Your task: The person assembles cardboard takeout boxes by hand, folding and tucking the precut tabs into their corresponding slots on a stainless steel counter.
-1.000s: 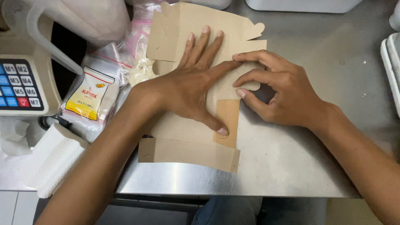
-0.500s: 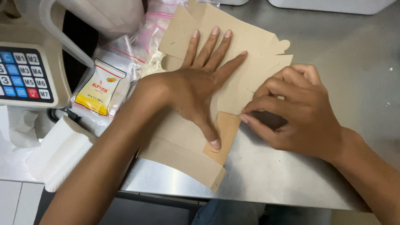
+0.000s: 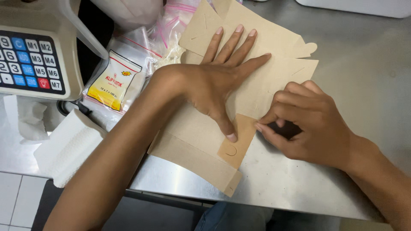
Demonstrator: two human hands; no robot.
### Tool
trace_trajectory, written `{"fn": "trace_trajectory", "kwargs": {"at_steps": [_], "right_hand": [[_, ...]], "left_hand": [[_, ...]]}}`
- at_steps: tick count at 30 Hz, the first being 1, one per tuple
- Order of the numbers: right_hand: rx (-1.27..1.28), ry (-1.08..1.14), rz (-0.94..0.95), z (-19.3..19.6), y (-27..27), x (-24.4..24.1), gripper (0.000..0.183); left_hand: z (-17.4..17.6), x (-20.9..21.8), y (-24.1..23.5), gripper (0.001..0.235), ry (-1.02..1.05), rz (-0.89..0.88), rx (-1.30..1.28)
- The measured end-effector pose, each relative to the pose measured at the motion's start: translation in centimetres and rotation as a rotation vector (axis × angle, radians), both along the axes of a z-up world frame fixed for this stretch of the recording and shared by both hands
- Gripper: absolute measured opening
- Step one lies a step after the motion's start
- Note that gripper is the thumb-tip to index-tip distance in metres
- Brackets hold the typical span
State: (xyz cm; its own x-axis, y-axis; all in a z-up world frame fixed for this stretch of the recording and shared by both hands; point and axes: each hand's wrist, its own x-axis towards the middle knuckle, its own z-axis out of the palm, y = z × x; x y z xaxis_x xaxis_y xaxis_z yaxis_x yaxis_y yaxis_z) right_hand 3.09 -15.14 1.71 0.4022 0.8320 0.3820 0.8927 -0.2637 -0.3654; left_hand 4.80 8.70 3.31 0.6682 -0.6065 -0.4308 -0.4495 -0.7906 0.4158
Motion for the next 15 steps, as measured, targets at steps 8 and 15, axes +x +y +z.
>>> {"fn": "trace_trajectory", "kwargs": {"at_steps": [8,15], "right_hand": [[-0.005,0.043,0.067,0.3,1.0,-1.8,0.028],[0.004,0.096,0.115,-0.4,1.1,-3.0,0.031]], "left_hand": [[-0.5,0.0,0.2,0.171,-0.033,-0.009,-0.022],[-1.0,0.2,0.2,0.173,-0.059,-0.008,-0.053]]}}
